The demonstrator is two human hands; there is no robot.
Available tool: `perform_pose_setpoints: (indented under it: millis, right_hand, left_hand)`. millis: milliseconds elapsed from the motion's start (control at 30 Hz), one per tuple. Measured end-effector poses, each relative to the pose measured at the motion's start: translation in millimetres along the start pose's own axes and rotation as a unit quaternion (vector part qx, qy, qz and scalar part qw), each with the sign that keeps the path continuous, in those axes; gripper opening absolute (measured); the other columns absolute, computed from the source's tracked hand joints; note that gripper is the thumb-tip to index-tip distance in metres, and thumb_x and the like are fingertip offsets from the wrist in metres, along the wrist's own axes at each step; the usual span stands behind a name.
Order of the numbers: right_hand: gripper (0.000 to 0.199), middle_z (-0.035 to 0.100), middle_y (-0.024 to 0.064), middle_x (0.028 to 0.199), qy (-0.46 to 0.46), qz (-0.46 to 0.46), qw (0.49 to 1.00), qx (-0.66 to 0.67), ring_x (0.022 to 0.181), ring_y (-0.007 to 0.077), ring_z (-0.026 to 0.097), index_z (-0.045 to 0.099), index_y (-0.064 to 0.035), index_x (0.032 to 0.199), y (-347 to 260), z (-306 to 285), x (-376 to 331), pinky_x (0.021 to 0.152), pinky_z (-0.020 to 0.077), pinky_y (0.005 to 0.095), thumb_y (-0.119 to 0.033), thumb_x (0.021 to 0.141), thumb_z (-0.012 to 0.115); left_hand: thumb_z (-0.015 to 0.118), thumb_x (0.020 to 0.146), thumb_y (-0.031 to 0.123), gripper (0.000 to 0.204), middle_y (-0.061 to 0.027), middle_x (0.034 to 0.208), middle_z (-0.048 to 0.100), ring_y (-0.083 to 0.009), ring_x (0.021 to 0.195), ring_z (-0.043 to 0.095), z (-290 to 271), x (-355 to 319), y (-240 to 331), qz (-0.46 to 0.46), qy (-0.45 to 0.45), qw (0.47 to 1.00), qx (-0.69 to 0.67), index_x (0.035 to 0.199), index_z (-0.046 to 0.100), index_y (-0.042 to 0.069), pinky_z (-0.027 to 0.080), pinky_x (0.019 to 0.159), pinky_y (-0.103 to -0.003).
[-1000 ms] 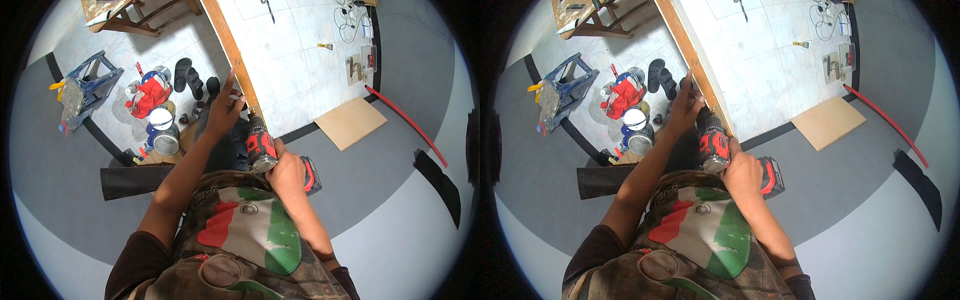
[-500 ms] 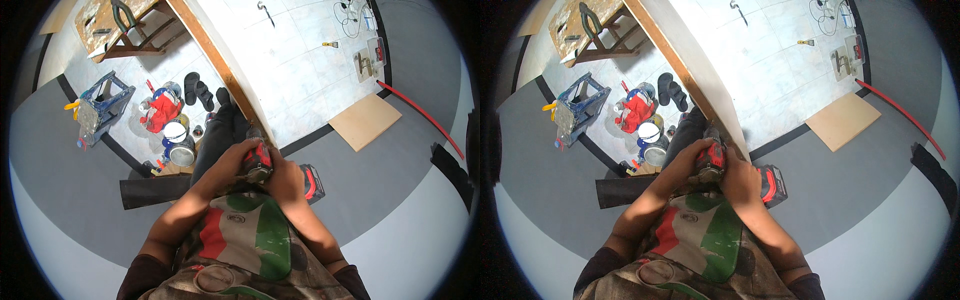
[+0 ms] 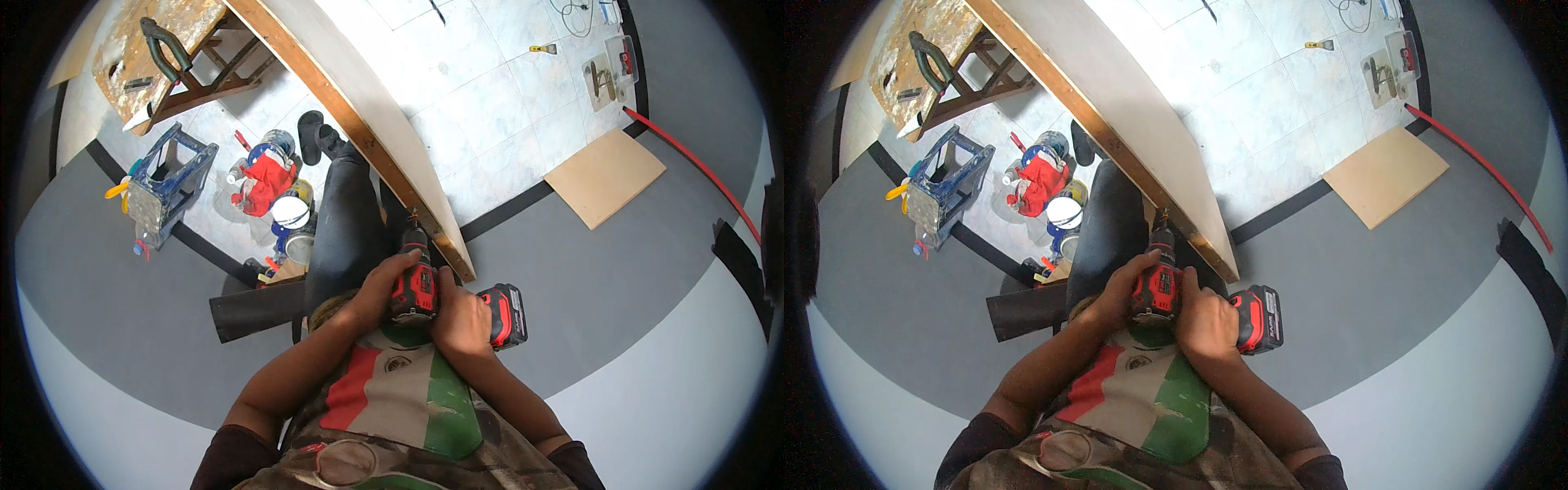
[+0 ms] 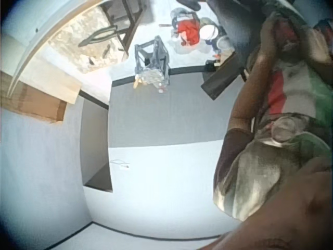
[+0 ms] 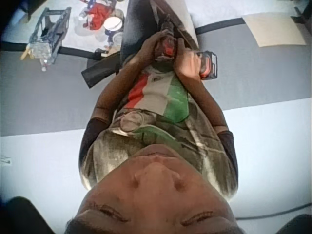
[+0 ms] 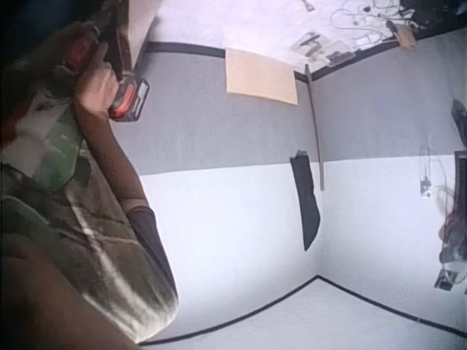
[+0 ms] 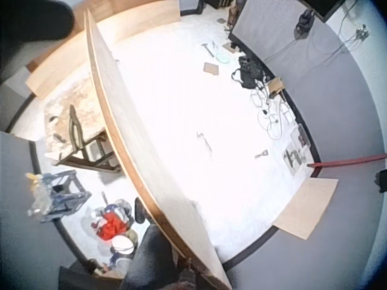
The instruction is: The person assembles a wooden furniture frame using a cordless drill. They pick up screws from the floor, position them into pre-drilled holes on the wooden pieces, and drive them in to secure the joints.
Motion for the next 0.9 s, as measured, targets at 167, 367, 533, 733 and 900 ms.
perform_pose_setpoints:
  millis: [167, 367, 533, 733, 900]
  right_hand:
    - [0.046, 0.074, 0.025, 0.092, -0.032, 0.028, 0.999, 0.007, 0.09, 0.0454, 0.073, 0.053, -0.0049, 0.128, -4.4, -10.6, 2.5, 0.078, 0.0559, 0.0562, -0.014, 0.086, 0.068]
    - [0.04, 0.073, 0.0206, 0.085, -0.024, -0.022, 0.999, -0.002, 0.079, 0.0396, 0.076, 0.056, -0.0044, 0.128, -2.1, -9.9, 2.1, 0.069, 0.0601, 0.0489, -0.011, 0.089, 0.063]
    - [0.036, 0.072, 0.0182, 0.078, 0.018, -0.045, 0.999, 0.0, 0.072, 0.0364, 0.076, 0.057, -0.0043, 0.125, -3.9, -4.6, -0.6, 0.062, 0.0599, 0.0453, -0.011, 0.09, 0.064]
    - [0.035, 0.071, 0.0172, 0.076, 0.022, -0.057, 0.998, 0.001, 0.071, 0.0351, 0.076, 0.058, -0.0027, 0.123, -4.4, -9.3, 2.0, 0.061, 0.0603, 0.0454, -0.009, 0.09, 0.063]
    - [0.033, 0.071, 0.0165, 0.076, 0.018, -0.054, 0.998, -0.003, 0.07, 0.0343, 0.076, 0.058, -0.0032, 0.122, -7.7, -13.8, 3.3, 0.06, 0.0608, 0.0449, -0.01, 0.09, 0.063]
  left_hand:
    - [0.063, 0.104, 0.044, 0.04, -0.003, 0.096, 0.066, -0.0122, 0.083, 0.066, 12.4, -2.5, 14.0, -0.027, 0.057, 0.998, 0.03, 0.116, 0.065, 0.006, 0.054, 0.079, -0.028]
    - [0.064, 0.103, 0.044, 0.042, -0.0033, 0.098, 0.065, -0.0122, 0.085, 0.065, 4.4, -2.9, 10.3, -0.036, 0.092, 0.993, 0.058, 0.118, 0.065, 0.005, 0.053, 0.083, -0.028]
    - [0.065, 0.102, 0.043, 0.044, -0.0054, 0.104, 0.064, -0.0135, 0.09, 0.065, -2.9, -4.2, 8.3, -0.035, 0.104, 0.991, 0.074, 0.119, 0.065, 0.003, 0.053, 0.086, -0.029]
    - [0.066, 0.102, 0.042, 0.046, -0.0071, 0.109, 0.063, -0.0137, 0.095, 0.065, -6.6, -3.5, 4.0, -0.047, 0.124, 0.99, 0.046, 0.123, 0.065, 0.002, 0.053, 0.088, -0.029]
    - [0.066, 0.101, 0.042, 0.045, -0.0071, 0.109, 0.064, -0.0139, 0.095, 0.065, -10.6, -1.6, 1.7, -0.051, 0.116, 0.992, 0.02, 0.122, 0.065, 0.002, 0.053, 0.088, -0.029]
Point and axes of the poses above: each hand's wrist, its own x-axis towards the middle knuckle, its own z-axis out of the palm, y = z × x, the point moved 1 cm from there along x, towards the middle knuckle
